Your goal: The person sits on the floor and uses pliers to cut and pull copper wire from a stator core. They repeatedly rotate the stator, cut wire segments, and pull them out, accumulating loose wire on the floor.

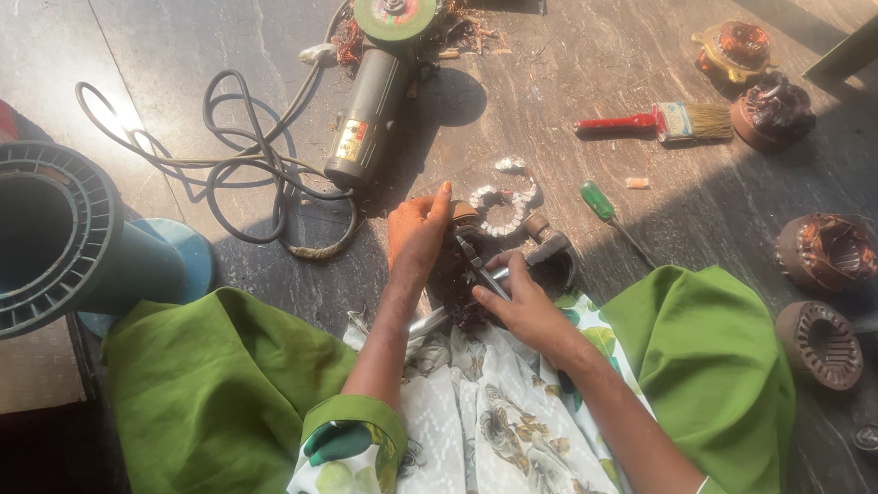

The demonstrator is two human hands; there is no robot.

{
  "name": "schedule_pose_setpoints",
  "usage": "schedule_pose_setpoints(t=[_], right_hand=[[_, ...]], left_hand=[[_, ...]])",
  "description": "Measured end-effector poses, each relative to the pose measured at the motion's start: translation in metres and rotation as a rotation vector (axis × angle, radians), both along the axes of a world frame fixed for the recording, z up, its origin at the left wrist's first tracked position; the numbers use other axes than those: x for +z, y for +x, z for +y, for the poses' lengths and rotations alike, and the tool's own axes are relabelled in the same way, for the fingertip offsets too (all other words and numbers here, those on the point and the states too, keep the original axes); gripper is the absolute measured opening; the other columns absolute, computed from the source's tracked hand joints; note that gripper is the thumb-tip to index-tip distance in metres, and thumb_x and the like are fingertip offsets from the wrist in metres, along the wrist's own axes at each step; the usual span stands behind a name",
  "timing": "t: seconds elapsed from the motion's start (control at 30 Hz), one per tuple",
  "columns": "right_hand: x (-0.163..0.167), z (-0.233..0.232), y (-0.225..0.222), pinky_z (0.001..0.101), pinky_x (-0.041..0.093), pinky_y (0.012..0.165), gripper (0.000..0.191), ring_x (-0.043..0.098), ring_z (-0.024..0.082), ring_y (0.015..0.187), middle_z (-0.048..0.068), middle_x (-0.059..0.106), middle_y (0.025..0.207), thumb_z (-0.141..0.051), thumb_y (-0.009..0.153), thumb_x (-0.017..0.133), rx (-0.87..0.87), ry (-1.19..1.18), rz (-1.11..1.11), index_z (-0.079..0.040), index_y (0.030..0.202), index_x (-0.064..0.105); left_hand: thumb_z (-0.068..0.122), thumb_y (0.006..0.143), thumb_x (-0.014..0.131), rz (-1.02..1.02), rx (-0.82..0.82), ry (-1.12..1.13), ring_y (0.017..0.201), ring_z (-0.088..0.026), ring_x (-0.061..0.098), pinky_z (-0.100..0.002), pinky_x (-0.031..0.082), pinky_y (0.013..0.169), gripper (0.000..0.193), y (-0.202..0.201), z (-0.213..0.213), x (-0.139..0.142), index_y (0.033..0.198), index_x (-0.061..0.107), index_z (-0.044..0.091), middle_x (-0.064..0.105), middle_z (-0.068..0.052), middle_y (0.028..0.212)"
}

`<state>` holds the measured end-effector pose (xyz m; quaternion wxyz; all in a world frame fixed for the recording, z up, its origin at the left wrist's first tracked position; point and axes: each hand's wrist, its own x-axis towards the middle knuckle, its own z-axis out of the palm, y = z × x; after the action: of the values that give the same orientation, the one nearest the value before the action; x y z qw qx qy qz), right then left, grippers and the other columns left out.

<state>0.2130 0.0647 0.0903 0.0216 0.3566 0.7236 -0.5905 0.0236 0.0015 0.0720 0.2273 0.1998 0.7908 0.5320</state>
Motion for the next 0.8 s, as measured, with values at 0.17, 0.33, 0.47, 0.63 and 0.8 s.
schedule_pose_setpoints(t=[0.17,0.33,0.47,0.63,0.8], right_hand=[[-0.011,-0.002,-0.001,0.0371,0.052,0.095,0.054,0.068,0.022,0.109,0.016,0.074,0.121,-0.038,0.093,0.066,0.111,0.031,-0.077,-0.004,0.134,0.058],[-0.017,-0.006,-0.002,0.0390,0.047,0.100,0.058,0.062,0.026,0.122,0.019,0.065,0.130,-0.042,0.099,0.064,0.109,0.219,-0.012,0.000,0.138,0.052],[-0.004,-0.010,-0.005,0.0407,0.054,0.090,0.051,0.073,0.026,0.105,0.018,0.074,0.114,-0.042,0.095,0.064,0.138,0.236,-0.110,-0.003,0.127,0.060],[0.015,-0.016,-0.010,0.0399,0.056,0.082,0.047,0.076,0.025,0.090,0.017,0.077,0.099,-0.037,0.087,0.075,0.138,0.347,-0.095,-0.005,0.119,0.064],[0.016,-0.019,-0.013,0.0383,0.056,0.074,0.037,0.076,0.021,0.080,0.014,0.077,0.088,-0.034,0.086,0.077,0.159,0.390,-0.030,-0.003,0.104,0.067]], left_hand=[[0.050,0.094,0.059,0.039,0.026,-0.011,0.073,-0.024,0.076,-0.038,0.056,0.074,0.052,0.001,-0.004,0.001,0.095,0.081,0.004,0.077,-0.017,0.077],[0.049,0.094,0.059,0.028,0.007,-0.007,0.073,-0.024,0.076,-0.039,0.056,0.075,0.050,0.003,-0.008,0.004,0.095,0.081,0.004,0.077,-0.017,0.078],[0.048,0.094,0.059,0.031,0.018,-0.015,0.073,-0.025,0.075,-0.039,0.056,0.075,0.049,0.002,-0.008,0.006,0.095,0.081,0.004,0.077,-0.018,0.078],[0.044,0.092,0.060,0.017,0.007,-0.066,0.071,-0.024,0.075,-0.038,0.056,0.074,0.046,0.000,-0.007,0.006,0.091,0.082,0.004,0.077,-0.017,0.076],[0.045,0.090,0.062,-0.076,-0.002,-0.126,0.066,-0.021,0.073,-0.037,0.056,0.068,0.047,-0.011,-0.010,-0.005,0.086,0.081,0.002,0.075,-0.015,0.069]])
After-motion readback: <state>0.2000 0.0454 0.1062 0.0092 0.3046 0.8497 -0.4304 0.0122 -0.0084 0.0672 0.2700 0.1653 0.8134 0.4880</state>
